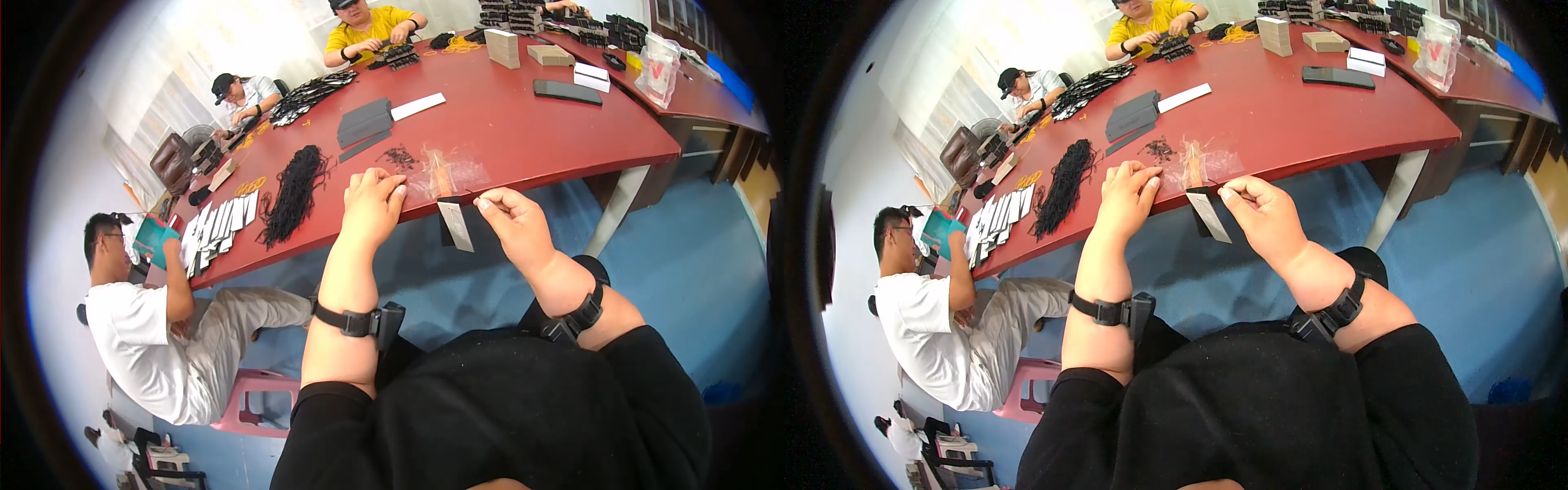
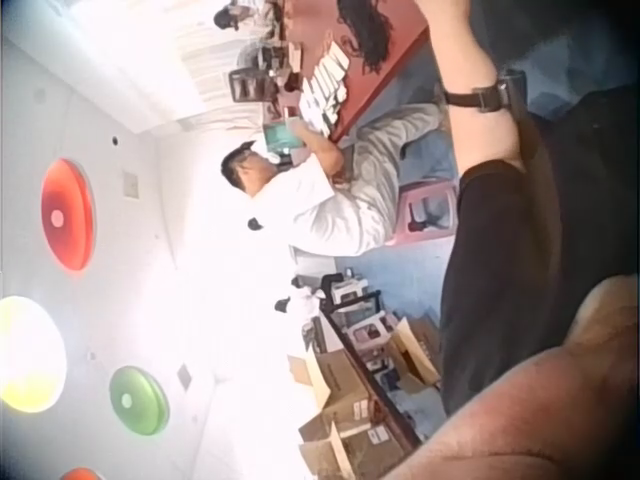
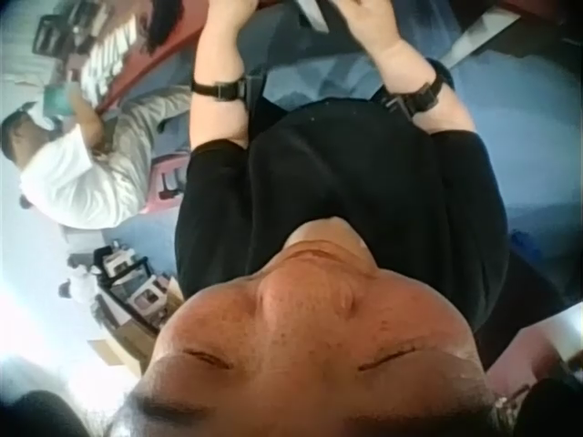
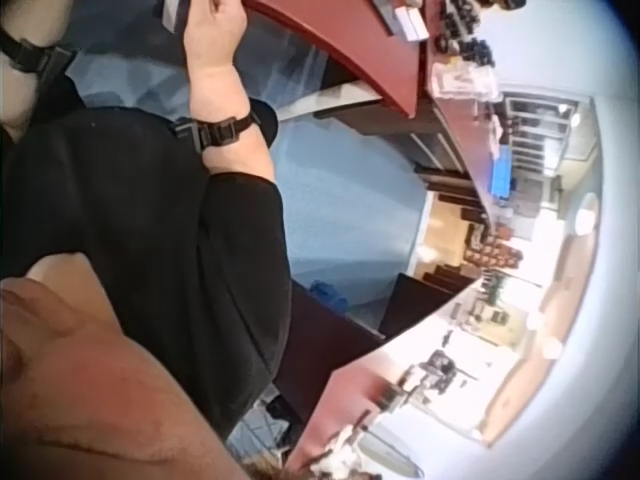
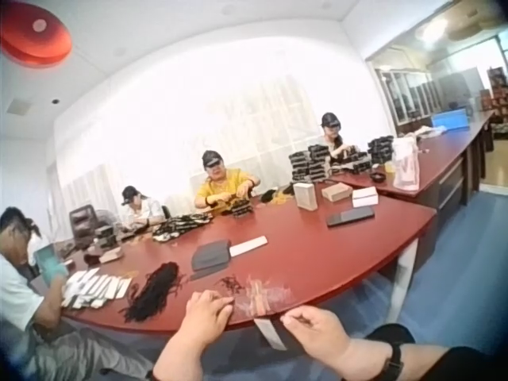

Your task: Attaching elastic strings to various tags and labels at an assembly table.

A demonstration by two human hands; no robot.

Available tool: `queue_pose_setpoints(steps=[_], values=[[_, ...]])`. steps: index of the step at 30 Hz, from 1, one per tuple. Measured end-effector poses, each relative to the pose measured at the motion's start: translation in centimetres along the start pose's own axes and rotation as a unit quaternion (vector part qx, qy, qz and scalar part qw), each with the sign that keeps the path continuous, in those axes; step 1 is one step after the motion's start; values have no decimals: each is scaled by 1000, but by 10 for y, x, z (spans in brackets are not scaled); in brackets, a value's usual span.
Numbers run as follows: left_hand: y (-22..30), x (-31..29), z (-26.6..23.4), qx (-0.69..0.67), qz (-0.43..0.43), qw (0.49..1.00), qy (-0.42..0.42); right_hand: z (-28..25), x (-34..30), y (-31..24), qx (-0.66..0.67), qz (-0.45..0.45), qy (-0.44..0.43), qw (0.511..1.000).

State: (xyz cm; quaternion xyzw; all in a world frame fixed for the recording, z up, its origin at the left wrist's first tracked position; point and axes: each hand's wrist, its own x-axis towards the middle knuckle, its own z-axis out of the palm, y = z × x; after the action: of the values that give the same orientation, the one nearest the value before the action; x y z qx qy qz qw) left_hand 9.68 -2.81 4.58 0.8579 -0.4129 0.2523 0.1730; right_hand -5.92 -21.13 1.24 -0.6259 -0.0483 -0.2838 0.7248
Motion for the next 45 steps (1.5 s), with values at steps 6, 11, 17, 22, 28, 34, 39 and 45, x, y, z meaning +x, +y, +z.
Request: queue_pose_setpoints(steps=[6, 11, 17, 22, 28, 34, 39, 45], values=[[-3, 13, -1, -3, -7, 999, -49, 3, 0, 7, 2, 6, 6, 1000], [-5, -9, -13, 12, -1, 1000, -2, -2, -4, 6, 19, -26, 20, 999], [-17, -45, -21, -81, 52, 991, 88, -3, -3, 9, -15, -2, 11, 1000], [6, -52, -25, -111, 26, 983, 145, 17, -1, 0, -2, -15, -32, 999], [66, -71, -18, -605, -196, 762, 120, 36, -10, -14, -162, -182, -111, 964], [77, -72, -18, -608, -150, 757, 188, 41, -12, -16, -161, -153, -109, 969], [81, -76, -17, -508, -112, 827, 214, 41, -11, -18, -175, -136, -105, 969], [83, -77, -18, -394, -42, 889, 230, 37, -10, -19, -204, -157, -91, 962]])
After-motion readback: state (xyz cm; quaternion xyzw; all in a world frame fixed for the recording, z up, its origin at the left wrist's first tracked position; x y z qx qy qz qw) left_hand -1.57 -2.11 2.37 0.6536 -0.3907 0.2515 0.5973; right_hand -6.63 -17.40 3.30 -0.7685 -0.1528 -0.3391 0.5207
